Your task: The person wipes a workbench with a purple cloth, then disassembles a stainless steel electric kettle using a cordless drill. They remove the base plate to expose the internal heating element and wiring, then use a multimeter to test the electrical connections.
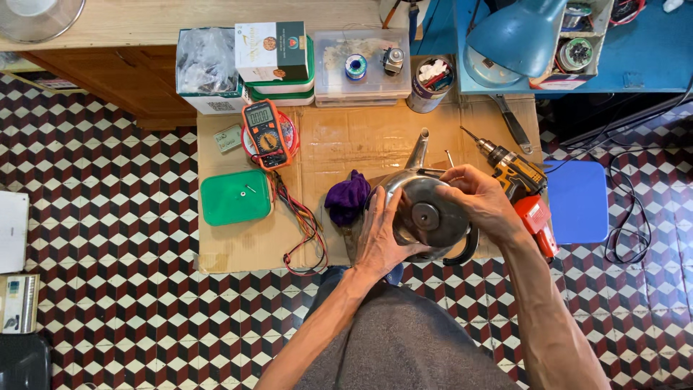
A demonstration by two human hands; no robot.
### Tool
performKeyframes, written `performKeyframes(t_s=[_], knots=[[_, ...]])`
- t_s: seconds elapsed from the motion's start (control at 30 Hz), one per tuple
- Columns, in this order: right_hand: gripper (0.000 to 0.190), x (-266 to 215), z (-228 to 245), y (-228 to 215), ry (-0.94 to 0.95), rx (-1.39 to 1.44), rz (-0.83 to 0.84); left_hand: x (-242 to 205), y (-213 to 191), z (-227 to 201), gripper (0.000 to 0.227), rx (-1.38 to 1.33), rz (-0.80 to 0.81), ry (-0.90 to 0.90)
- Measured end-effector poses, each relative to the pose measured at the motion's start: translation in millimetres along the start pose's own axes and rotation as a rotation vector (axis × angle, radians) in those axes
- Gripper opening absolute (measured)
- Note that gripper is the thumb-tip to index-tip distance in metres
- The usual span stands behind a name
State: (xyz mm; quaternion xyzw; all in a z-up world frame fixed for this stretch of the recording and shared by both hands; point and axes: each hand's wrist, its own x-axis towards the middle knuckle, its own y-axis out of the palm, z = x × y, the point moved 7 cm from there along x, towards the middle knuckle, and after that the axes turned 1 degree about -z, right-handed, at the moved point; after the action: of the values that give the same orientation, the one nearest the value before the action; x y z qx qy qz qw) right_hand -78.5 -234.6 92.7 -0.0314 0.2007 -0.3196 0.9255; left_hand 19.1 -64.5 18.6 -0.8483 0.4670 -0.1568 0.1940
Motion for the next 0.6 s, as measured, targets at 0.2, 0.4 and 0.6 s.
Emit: performKeyframes(t_s=[0.2,0.4,0.6], knots=[[0.041,-34,94,12,-0.237,-0.624,-0.202,19,-48,9,0.088,-0.586,-0.101,-0.408],[0.031,-51,132,64,-0.948,-0.940,-0.028,50,-58,-19,0.073,-1.096,0.117,-0.681],[0.033,-53,71,36,-0.789,-0.834,-0.059,44,-64,12,0.041,-1.009,-0.131,-0.706]])
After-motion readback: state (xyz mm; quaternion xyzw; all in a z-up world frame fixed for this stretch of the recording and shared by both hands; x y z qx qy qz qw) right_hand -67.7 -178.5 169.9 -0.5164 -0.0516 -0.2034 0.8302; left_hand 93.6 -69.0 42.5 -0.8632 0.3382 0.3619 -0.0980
